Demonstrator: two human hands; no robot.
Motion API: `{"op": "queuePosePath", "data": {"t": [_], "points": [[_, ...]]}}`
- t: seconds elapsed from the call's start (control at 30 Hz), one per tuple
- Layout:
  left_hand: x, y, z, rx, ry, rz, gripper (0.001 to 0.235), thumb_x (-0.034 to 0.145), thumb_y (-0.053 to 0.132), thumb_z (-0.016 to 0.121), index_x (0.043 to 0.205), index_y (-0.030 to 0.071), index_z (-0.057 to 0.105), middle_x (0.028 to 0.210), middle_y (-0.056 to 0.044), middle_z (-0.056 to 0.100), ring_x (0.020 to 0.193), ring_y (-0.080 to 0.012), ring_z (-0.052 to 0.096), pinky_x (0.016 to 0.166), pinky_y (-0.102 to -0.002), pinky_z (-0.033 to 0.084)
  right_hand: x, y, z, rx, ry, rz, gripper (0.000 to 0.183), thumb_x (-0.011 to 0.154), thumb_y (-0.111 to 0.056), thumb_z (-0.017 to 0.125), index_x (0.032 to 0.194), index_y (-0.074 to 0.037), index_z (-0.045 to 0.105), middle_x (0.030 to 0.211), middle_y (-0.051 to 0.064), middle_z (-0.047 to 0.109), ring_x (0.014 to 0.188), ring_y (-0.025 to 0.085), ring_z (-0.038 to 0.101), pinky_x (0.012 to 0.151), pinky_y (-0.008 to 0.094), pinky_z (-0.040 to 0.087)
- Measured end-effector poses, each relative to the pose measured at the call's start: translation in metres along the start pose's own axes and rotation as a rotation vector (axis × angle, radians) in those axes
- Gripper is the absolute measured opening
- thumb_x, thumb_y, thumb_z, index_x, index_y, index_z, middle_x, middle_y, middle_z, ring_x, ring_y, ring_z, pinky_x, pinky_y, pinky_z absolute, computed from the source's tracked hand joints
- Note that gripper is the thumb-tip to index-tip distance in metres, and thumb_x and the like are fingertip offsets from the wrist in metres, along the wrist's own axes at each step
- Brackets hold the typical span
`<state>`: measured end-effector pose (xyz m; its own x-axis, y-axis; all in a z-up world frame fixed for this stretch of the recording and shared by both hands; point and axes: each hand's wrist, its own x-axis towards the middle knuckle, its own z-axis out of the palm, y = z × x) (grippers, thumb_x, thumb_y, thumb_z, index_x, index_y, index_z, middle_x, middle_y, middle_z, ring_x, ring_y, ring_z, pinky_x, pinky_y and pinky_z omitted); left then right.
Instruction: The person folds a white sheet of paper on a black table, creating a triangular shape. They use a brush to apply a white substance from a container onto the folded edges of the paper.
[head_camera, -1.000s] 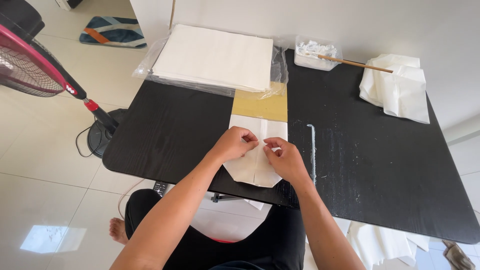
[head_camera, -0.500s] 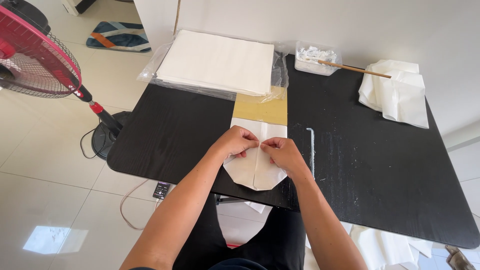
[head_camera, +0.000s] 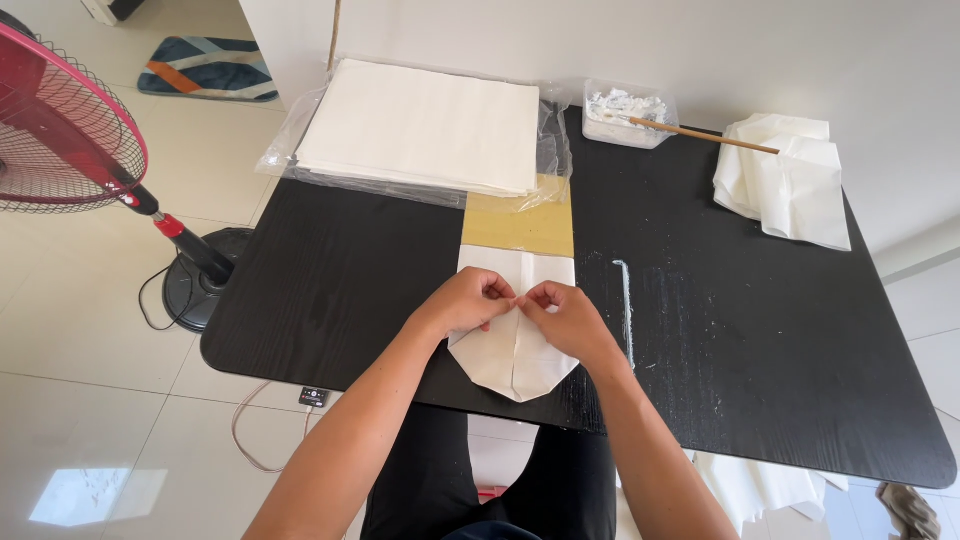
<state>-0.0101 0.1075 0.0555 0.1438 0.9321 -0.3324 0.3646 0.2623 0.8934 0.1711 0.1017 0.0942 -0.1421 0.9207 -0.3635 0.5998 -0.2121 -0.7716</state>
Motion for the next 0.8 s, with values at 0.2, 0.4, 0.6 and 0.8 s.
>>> {"op": "queuePosePath", "data": {"t": [0.2, 0.4, 0.6, 0.8], "points": [[-0.013, -0.008, -0.011, 0.337, -0.033, 0.037, 0.027, 0.082, 0.018, 0.075, 0.109, 0.015, 0.078, 0.094, 0.002, 0.076, 0.092, -0.0187, 0.07, 0.075, -0.029, 0.055, -0.022, -0.004, -0.018, -0.091, -0.07, 0.029, 0.03, 0.085, -0.011, 0.075, 0.114, -0.002, 0.078, 0.096, 0.013, 0.074, 0.068, 0.02, 0.067, 0.065, 0.032, 0.056], [-0.014, -0.012, -0.004, 0.447, -0.052, 0.149, 0.016, 0.084, 0.016, 0.073, 0.098, 0.011, 0.077, 0.092, -0.002, 0.076, 0.09, -0.0241, 0.073, 0.076, -0.034, 0.058, -0.016, 0.019, -0.006, -0.115, 0.003, -0.035, 0.018, 0.084, -0.013, 0.079, 0.1, -0.005, 0.082, 0.092, 0.011, 0.077, 0.072, 0.023, 0.071, 0.065, 0.034, 0.058], [-0.048, -0.003, -0.002, 0.517, -0.087, 0.278, 0.013, 0.088, 0.008, 0.067, 0.095, 0.005, 0.077, 0.1, -0.01, 0.074, 0.091, -0.026, 0.073, 0.079, -0.035, 0.059, -0.027, 0.033, -0.002, -0.195, 0.04, -0.23, 0.014, 0.082, -0.003, 0.075, 0.094, -0.006, 0.081, 0.094, 0.013, 0.077, 0.081, 0.024, 0.074, 0.072, 0.032, 0.062], [-0.06, -0.017, -0.005, 0.754, -0.174, 0.527, 0.022, 0.098, 0.01, 0.054, 0.102, 0.006, 0.075, 0.102, -0.008, 0.068, 0.1, -0.0277, 0.067, 0.085, -0.037, 0.055, -0.04, 0.046, 0.0, -0.306, -0.021, -0.458, 0.021, 0.085, 0.001, 0.067, 0.097, -0.006, 0.083, 0.094, 0.011, 0.077, 0.078, 0.02, 0.074, 0.07, 0.029, 0.062]]}}
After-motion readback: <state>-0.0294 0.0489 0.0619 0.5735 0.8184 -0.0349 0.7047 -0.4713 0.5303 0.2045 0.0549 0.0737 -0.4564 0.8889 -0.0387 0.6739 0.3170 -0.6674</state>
